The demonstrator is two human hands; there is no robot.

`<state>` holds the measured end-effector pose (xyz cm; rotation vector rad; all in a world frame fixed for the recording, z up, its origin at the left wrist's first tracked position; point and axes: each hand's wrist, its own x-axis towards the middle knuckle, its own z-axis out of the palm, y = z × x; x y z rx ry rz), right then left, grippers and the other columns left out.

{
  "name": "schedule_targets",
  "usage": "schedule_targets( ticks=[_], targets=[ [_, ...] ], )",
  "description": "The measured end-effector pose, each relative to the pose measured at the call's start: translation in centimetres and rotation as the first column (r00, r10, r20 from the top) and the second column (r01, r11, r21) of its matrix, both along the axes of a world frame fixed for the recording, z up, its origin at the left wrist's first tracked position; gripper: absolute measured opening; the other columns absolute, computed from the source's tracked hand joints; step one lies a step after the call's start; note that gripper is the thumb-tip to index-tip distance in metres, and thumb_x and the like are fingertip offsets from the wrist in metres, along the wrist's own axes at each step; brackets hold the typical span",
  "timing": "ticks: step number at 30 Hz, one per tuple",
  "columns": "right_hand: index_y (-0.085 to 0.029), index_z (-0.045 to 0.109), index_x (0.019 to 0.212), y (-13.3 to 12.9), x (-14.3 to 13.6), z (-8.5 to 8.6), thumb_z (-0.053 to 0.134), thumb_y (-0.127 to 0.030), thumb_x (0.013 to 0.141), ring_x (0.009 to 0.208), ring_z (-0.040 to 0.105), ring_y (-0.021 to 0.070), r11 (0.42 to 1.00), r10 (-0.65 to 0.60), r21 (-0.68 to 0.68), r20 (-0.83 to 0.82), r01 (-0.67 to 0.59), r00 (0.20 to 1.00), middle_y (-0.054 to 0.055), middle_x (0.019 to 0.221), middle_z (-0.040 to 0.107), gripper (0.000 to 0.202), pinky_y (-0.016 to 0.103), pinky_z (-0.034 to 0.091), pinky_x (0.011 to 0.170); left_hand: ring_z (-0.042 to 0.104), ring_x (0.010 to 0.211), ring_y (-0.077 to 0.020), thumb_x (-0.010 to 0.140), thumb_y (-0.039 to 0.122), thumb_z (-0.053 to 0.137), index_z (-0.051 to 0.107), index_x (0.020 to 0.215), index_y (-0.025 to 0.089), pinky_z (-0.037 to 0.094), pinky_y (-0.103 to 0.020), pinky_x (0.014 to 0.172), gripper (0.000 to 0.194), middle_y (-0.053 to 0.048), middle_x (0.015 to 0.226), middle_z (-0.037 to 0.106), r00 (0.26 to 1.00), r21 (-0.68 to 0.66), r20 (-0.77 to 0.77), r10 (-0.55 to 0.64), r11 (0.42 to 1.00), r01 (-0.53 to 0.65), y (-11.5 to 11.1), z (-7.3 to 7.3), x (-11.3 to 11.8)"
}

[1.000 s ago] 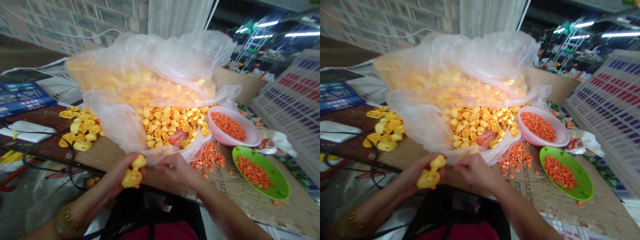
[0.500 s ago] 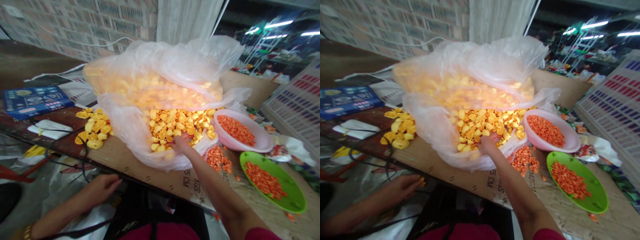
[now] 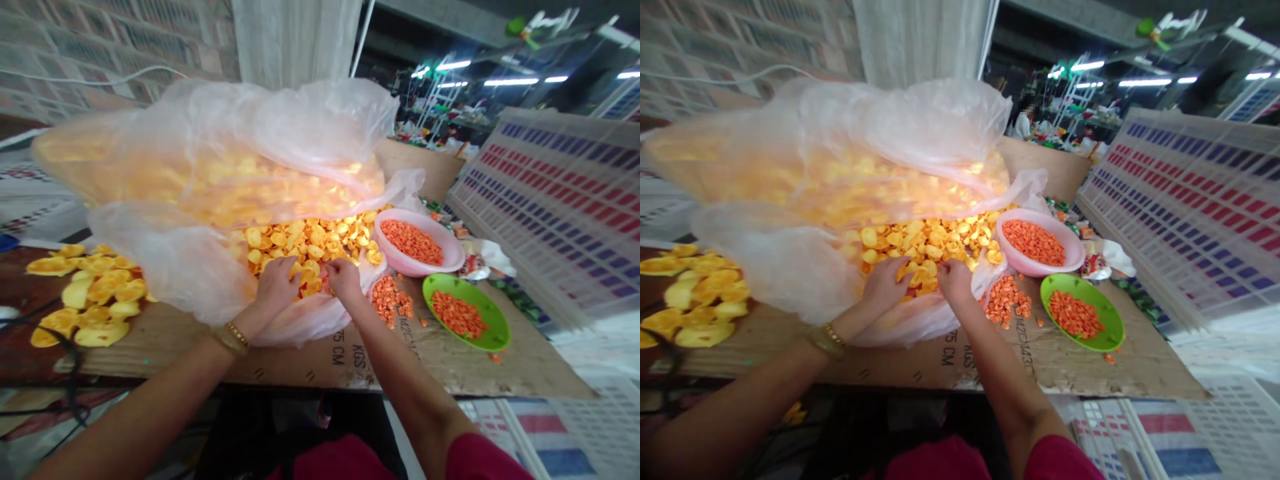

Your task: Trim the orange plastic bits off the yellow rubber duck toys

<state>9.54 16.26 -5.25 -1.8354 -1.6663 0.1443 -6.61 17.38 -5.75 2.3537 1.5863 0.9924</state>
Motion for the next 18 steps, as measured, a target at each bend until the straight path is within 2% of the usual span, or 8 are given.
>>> schedule_targets(
  ticks=[5, 7, 8, 10, 12, 14, 16, 18],
  targets=[
    [-0.021, 0.071, 0.088, -5.9, 1.9, -2.1, 0.054, -0.016, 0.086, 0.084, 0.064, 0.0157, 0.999, 0.043, 0.030, 0.042, -0.045, 0.998, 0.004, 0.088, 0.072, 0.018, 0.022, 0.046, 0.076, 0.059, 0.103, -0.0331, 0.081, 0.026, 0.058, 0.068, 0.100, 0.016, 0.036, -0.050, 0.095, 0.023, -0.015, 0.098, 0.069, 0.943, -0.027, -0.314, -0.108, 0.994, 0.105, 1.9, -0.5, 2.0],
    [-0.019, 0.071, 0.091, -8.0, 4.9, -2.5, 0.051, -0.017, 0.089, 0.088, 0.063, 0.0161, 0.989, -0.133, -0.050, 0.144, 0.141, 0.981, 0.006, 0.091, 0.071, 0.020, 0.023, 0.045, 0.080, 0.059, 0.100, -0.0317, 0.081, 0.026, 0.058, 0.067, 0.085, 0.017, 0.032, -0.052, 0.097, 0.013, -0.012, 0.090, 0.069, 0.968, 0.032, -0.243, -0.068, 0.996, 0.078, 2.4, -0.5, 2.0],
    [-0.019, 0.071, 0.092, -8.8, 6.7, -2.6, 0.048, -0.018, 0.091, 0.089, 0.063, 0.0162, 0.936, -0.297, -0.126, 0.218, 0.329, 0.930, 0.007, 0.093, 0.070, 0.023, 0.024, 0.045, 0.081, 0.060, 0.096, -0.0303, 0.081, 0.028, 0.058, 0.065, 0.082, 0.017, 0.033, -0.050, 0.096, 0.012, -0.011, 0.088, 0.068, 0.988, 0.065, -0.156, -0.023, 0.997, 0.033, 2.4, -0.3, 1.8],
    [-0.013, 0.070, 0.094, -9.8, 9.9, -2.8, 0.048, -0.021, 0.090, 0.088, 0.064, 0.0217, 0.875, -0.394, -0.188, 0.263, 0.447, 0.881, 0.015, 0.094, 0.069, 0.024, 0.029, 0.046, 0.077, 0.060, 0.083, -0.0257, 0.079, 0.033, 0.059, 0.061, 0.080, 0.018, 0.041, -0.042, 0.084, 0.015, -0.008, 0.079, 0.064, 0.988, 0.080, 0.108, 0.106, 0.990, -0.115, 2.0, 0.5, 1.2],
    [-0.012, 0.072, 0.084, -10.1, 11.9, -3.6, 0.056, -0.024, 0.084, 0.075, 0.064, 0.0233, 0.876, -0.343, -0.257, 0.264, 0.409, 0.901, 0.015, 0.082, 0.068, 0.020, 0.031, 0.047, 0.069, 0.055, 0.069, -0.0200, 0.076, 0.036, 0.059, 0.056, 0.076, 0.018, 0.043, -0.033, 0.067, 0.018, -0.003, 0.070, 0.057, 0.886, -0.012, 0.405, 0.226, 0.970, -0.242, 0.6, 1.9, 0.8],
    [-0.012, 0.072, 0.086, -10.1, 12.7, -5.0, 0.050, -0.021, 0.084, 0.074, 0.064, 0.0230, 0.905, -0.259, -0.271, 0.256, 0.327, 0.931, 0.016, 0.087, 0.069, 0.024, 0.031, 0.048, 0.068, 0.050, 0.061, -0.0156, 0.073, 0.034, 0.061, 0.053, 0.073, 0.019, 0.041, -0.029, 0.058, 0.017, 0.001, 0.065, 0.051, 0.723, -0.188, 0.633, 0.277, 0.961, -0.203, -1.5, 3.3, 0.7],
    [-0.015, 0.072, 0.084, -9.8, 13.2, -6.7, 0.045, -0.022, 0.083, 0.077, 0.065, 0.0233, 0.955, -0.203, -0.161, 0.266, 0.251, 0.942, 0.015, 0.088, 0.070, 0.028, 0.033, 0.050, 0.071, 0.051, 0.060, -0.0135, 0.067, 0.033, 0.066, 0.051, 0.071, 0.019, 0.042, -0.026, 0.055, 0.021, 0.002, 0.065, 0.050, 0.558, -0.370, 0.773, 0.301, 0.929, 0.011, -3.7, 4.1, 0.8],
    [-0.018, 0.072, 0.076, -9.5, 14.1, -8.0, 0.046, -0.024, 0.079, 0.075, 0.066, 0.0263, 0.989, -0.110, -0.069, 0.241, 0.130, 0.964, 0.015, 0.082, 0.071, 0.027, 0.037, 0.052, 0.072, 0.056, 0.058, -0.0141, 0.063, 0.030, 0.067, 0.050, 0.079, 0.020, 0.044, -0.025, 0.051, 0.025, 0.002, 0.068, 0.055, 0.361, -0.511, 0.842, 0.401, 0.809, 0.291, -5.9, 4.0, 0.9]
  ],
)
